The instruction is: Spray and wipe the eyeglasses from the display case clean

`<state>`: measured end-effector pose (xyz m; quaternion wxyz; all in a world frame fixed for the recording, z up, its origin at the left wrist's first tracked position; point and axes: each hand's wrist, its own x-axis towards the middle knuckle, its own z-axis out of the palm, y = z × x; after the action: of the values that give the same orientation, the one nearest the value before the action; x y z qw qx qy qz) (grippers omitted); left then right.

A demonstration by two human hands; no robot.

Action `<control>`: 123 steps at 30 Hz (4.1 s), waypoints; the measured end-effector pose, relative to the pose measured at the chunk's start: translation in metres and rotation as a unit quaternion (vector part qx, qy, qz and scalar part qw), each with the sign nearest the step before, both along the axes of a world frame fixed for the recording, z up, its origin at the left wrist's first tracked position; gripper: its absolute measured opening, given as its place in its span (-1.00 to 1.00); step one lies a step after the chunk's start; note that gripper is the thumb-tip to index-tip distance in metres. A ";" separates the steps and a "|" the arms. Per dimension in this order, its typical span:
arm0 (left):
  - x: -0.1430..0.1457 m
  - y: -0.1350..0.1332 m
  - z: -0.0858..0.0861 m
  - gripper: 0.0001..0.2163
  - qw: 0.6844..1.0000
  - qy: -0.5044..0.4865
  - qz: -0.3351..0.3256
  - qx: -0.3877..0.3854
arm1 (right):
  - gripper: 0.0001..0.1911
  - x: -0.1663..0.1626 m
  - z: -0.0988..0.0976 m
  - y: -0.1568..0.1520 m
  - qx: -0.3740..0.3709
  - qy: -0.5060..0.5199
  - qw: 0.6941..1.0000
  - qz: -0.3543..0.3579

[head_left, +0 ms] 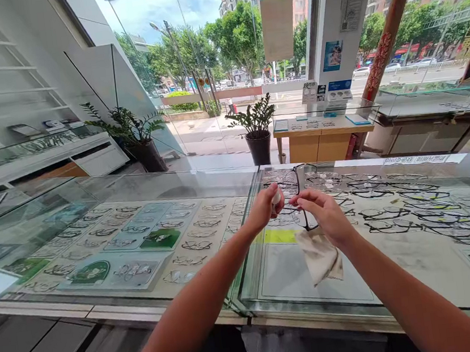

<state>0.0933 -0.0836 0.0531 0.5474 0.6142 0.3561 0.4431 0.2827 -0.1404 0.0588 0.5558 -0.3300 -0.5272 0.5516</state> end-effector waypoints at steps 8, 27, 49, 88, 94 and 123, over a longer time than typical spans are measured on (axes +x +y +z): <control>0.001 -0.001 0.000 -0.32 1.000 0.017 0.004 0.007 | -0.79 -0.001 0.001 -0.001 0.006 -0.005 0.999 0.037; 0.005 -0.009 -0.002 -0.39 0.968 0.164 -0.054 0.181 | -0.74 0.012 0.001 0.016 -0.031 0.076 0.997 -0.007; -0.033 0.030 0.000 -0.36 0.983 0.115 0.060 0.132 | -0.78 0.028 0.009 0.026 -0.034 0.109 0.993 -0.025; 0.034 -0.044 -0.004 -0.85 0.803 0.428 0.023 0.414 | -0.86 0.050 0.035 0.021 -0.013 0.137 0.988 -0.076; 0.056 -0.051 -0.034 -0.76 0.728 0.520 0.049 0.445 | -0.85 0.047 0.033 0.022 -0.004 0.131 0.988 -0.079; 0.069 -0.036 -0.065 -0.82 0.726 0.449 0.037 0.519 | -0.89 0.039 0.031 0.022 -0.011 0.149 0.987 -0.063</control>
<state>0.1627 -0.1200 -0.0119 -0.0973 0.9159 0.2975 0.2512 0.3221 -0.1179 0.0894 0.6579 -0.2825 -0.4104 0.5647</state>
